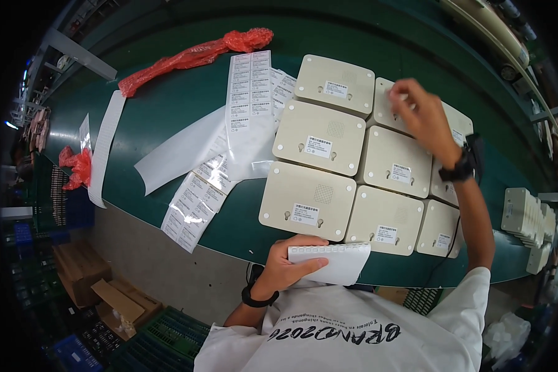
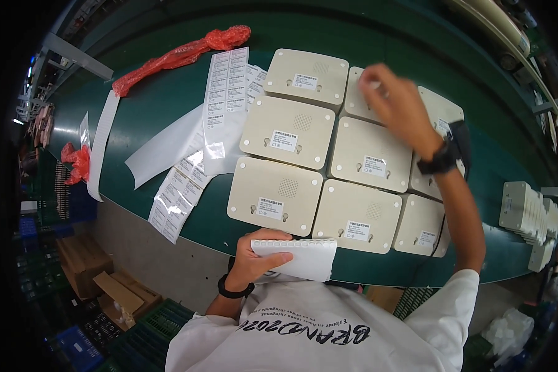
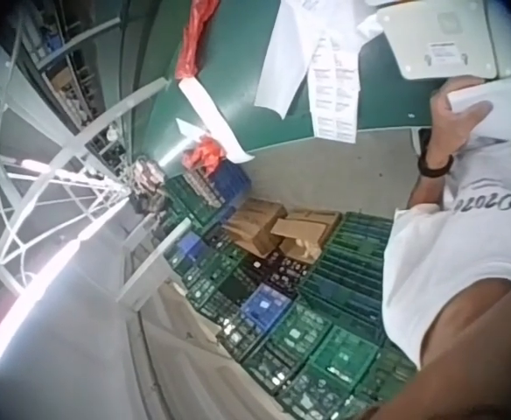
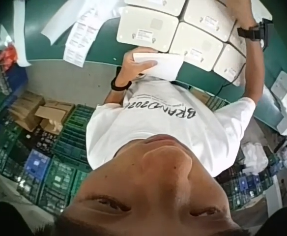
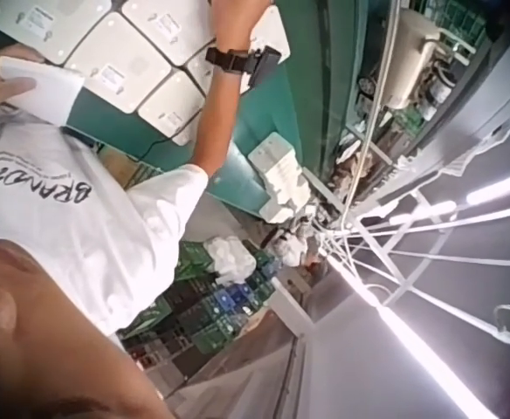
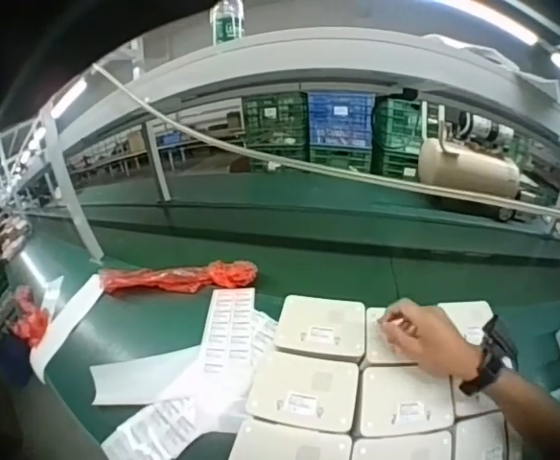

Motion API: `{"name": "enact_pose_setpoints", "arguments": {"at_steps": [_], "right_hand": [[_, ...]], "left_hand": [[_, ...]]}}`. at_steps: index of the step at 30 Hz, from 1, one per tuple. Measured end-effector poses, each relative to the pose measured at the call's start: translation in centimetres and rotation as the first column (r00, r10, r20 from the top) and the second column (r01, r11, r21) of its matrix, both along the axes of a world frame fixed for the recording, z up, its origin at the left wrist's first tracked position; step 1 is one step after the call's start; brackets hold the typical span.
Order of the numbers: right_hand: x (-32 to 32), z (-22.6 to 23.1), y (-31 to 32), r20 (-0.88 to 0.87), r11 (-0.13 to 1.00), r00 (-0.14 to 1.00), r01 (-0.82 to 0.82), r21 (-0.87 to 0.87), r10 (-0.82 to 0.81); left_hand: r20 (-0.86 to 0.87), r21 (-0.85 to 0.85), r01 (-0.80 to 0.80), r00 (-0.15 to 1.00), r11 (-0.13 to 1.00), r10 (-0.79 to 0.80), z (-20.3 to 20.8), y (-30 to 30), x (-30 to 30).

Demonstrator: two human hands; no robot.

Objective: The person peels small white pads from a sheet and sticks them onto the back of each white electronic device. After applying the pads, the person turns the devices over and arranges them in a row on the green workbench.

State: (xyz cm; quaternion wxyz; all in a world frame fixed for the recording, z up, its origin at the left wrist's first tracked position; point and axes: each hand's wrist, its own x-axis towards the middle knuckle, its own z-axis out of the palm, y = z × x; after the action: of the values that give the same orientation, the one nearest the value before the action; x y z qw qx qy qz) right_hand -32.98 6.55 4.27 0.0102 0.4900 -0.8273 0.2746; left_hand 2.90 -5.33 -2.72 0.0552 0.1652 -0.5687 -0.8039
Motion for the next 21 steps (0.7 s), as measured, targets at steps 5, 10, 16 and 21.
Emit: {"name": "enact_pose_setpoints", "arguments": {"at_steps": [5,10,16,21], "right_hand": [[-4.3,-2.3,-1.1,0.09,0.993,0.996,0.019,-0.118,-0.009],[-4.1,-2.7,-1.8,0.022,0.995,0.999,0.035,-0.094,-0.033],[-4.2,-2.7,-1.5,-0.151,0.999,0.987,0.043,-0.03,-0.047],[-1.9,-2.0,-1.3,-0.346,0.995,0.938,0.025,0.093,0.009]], "left_hand": [[-0.005,-0.021,0.002,1.0,1.0,-0.002,0.2,0.0,-0.1],[-0.003,-0.017,0.011,1.0,1.0,-0.011,0.1,-0.1,0.0],[-0.009,-0.008,0.04,0.999,0.999,-0.04,0.1,-0.3,-0.1],[-0.019,0.008,0.028,0.999,1.0,-0.028,0.0,-0.2,0.0]]}}
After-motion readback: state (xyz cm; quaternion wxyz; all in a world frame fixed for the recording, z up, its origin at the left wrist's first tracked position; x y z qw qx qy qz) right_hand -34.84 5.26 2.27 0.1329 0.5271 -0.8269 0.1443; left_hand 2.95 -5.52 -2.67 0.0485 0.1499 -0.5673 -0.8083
